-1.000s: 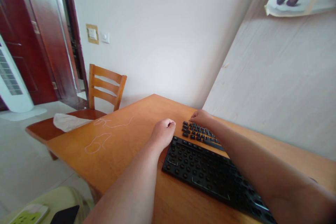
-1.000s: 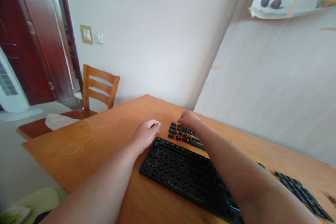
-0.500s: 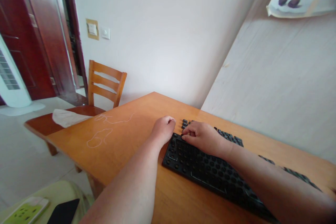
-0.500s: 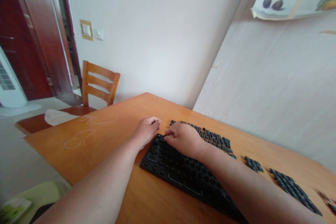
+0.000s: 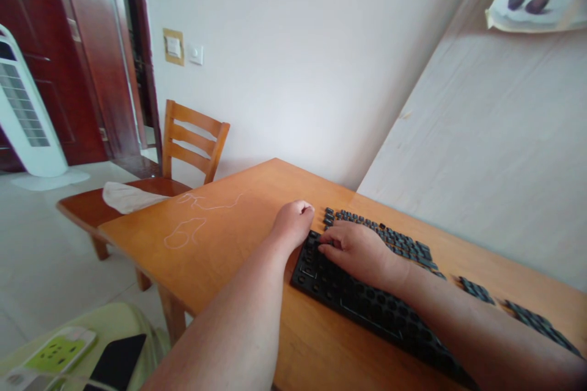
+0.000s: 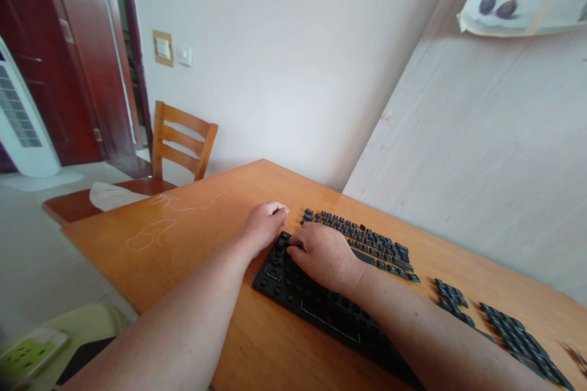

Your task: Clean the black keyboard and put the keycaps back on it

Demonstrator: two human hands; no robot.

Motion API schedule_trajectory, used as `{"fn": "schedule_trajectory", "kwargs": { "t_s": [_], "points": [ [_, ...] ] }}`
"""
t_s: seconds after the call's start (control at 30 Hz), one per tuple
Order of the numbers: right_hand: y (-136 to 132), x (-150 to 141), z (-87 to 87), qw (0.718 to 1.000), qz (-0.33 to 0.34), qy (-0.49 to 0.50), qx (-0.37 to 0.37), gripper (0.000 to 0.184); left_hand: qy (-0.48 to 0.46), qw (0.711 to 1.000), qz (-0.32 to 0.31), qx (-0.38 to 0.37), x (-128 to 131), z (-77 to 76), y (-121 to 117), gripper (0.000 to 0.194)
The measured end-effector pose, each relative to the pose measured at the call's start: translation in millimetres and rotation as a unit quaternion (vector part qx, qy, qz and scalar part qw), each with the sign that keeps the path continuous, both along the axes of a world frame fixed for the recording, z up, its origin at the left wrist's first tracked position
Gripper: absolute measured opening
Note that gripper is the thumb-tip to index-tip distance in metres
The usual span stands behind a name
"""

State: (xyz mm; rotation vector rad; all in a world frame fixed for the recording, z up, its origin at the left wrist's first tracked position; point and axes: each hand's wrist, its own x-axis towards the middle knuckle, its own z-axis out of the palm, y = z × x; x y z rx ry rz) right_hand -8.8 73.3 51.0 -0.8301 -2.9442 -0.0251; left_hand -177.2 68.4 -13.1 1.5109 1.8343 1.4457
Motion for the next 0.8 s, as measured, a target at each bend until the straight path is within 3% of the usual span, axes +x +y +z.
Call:
{"fn": "schedule_trajectory", "kwargs": {
  "t_s": [0.8],
  "points": [
    [2.0, -4.1, -2.4, 0.999, -0.025, -0.034, 0.024, 0.029, 0.014, 1.000, 0.003, 0.015, 0.3, -2.1, 1.4, 0.030]
  ]
}}
